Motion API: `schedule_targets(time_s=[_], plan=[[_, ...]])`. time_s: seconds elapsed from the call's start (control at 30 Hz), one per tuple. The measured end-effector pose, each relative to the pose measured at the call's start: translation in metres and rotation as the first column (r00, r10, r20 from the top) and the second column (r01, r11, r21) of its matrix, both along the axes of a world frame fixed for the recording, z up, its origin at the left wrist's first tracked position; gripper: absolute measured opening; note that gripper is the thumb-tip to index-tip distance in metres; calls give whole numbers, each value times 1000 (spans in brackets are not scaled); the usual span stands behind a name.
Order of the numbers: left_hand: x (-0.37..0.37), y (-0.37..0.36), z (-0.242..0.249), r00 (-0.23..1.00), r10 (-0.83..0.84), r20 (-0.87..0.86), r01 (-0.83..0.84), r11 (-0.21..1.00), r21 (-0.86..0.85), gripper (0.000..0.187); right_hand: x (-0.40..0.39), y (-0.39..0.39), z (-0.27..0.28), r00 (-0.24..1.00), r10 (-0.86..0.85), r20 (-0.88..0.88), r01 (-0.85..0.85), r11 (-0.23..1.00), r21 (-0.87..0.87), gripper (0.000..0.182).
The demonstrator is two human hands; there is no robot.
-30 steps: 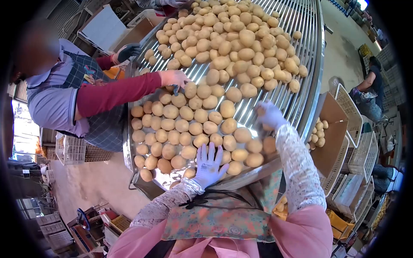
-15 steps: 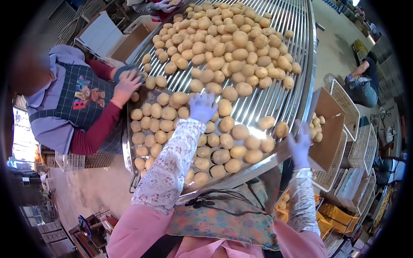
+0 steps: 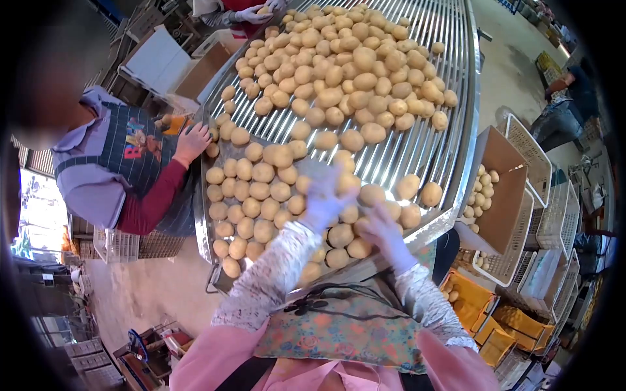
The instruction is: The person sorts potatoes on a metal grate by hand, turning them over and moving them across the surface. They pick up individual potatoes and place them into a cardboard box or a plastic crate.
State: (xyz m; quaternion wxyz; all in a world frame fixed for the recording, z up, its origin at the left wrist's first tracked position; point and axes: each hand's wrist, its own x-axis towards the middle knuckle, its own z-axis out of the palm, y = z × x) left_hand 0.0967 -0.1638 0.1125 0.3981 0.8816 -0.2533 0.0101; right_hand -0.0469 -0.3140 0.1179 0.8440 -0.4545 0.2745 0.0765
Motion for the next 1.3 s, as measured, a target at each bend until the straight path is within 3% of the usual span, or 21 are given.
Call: schedule_targets(time_s=[0.03,0.07,0.1,0.2,0.23,0.33,0.37,0.4,0.43,0.5,0.57,0.6,0.67,0.73,0.8,0.93,1.0,1.03,1.1,1.23,1.3], plan=[[-25,-5,25,939,-184,-289,169,983,-78,57,6,4,25,999,-34,-20,36,992,121,63],[-47,-16,23,911,-318,-264,349,934,77,59,4,-9,2,997,-22,80,-8,934,358,58],[-78,-7,23,932,-312,187,329,942,-71,58,-3,-30,-29,995,-43,88,12,947,321,53],[-97,63,-15,898,-378,225,354,924,142,61,-27,-84,-25,973,-71,219,67,997,25,37],[-102,105,-33,865,-412,288,331,898,291,62,-36,-116,-19,946,-215,242,192,975,115,35],[-116,192,-22,943,-329,47,285,873,396,64,-51,-199,23,751,-596,285,559,803,207,43],[-116,219,-24,953,-299,-51,291,852,435,65,-84,-271,-30,815,-450,364,552,795,-251,48],[-112,237,-30,955,-292,-44,281,854,437,65,-117,-343,-82,872,-354,337,487,571,-661,53],[-105,252,-37,992,-110,61,70,883,464,66,-104,-328,-72,872,-345,347,489,576,-656,53],[-101,253,-38,985,80,152,-144,870,472,67,-76,-249,-26,905,-213,368,394,96,-914,60],[-87,208,-37,974,123,189,-209,803,557,77,-48,-183,-6,993,-62,96,110,285,-952,61],[-93,180,-46,974,123,190,-210,805,555,77,-34,-159,-21,990,83,114,118,-51,-992,54],[-105,132,-64,931,304,202,-364,822,439,84,5,-92,19,910,413,14,50,-75,-996,47],[-118,149,-54,973,184,142,-227,886,405,82,32,-62,24,752,659,0,191,-218,-957,50],[-134,186,-37,994,60,86,-89,922,377,79,57,-38,20,722,692,2,26,-24,-999,52],[-163,241,-16,1000,-12,-24,21,890,456,77,107,7,-4,682,731,-2,-26,22,-999,54],[-167,241,-14,999,-19,-37,35,844,534,76,129,36,-32,705,678,-209,169,-446,-879,48],[-168,228,-15,998,62,23,-64,850,522,74,143,49,-39,705,681,-199,173,-438,-882,48],[-162,200,-18,977,156,145,-203,887,415,69,163,64,-46,646,525,-555,-218,-570,-792,44],[-106,143,-5,970,-21,241,-72,925,372,66,152,44,-19,563,654,-505,-159,-514,-843,44],[-72,113,-25,970,25,242,-66,984,165,65,132,21,-31,745,630,218,93,226,-970,38]])
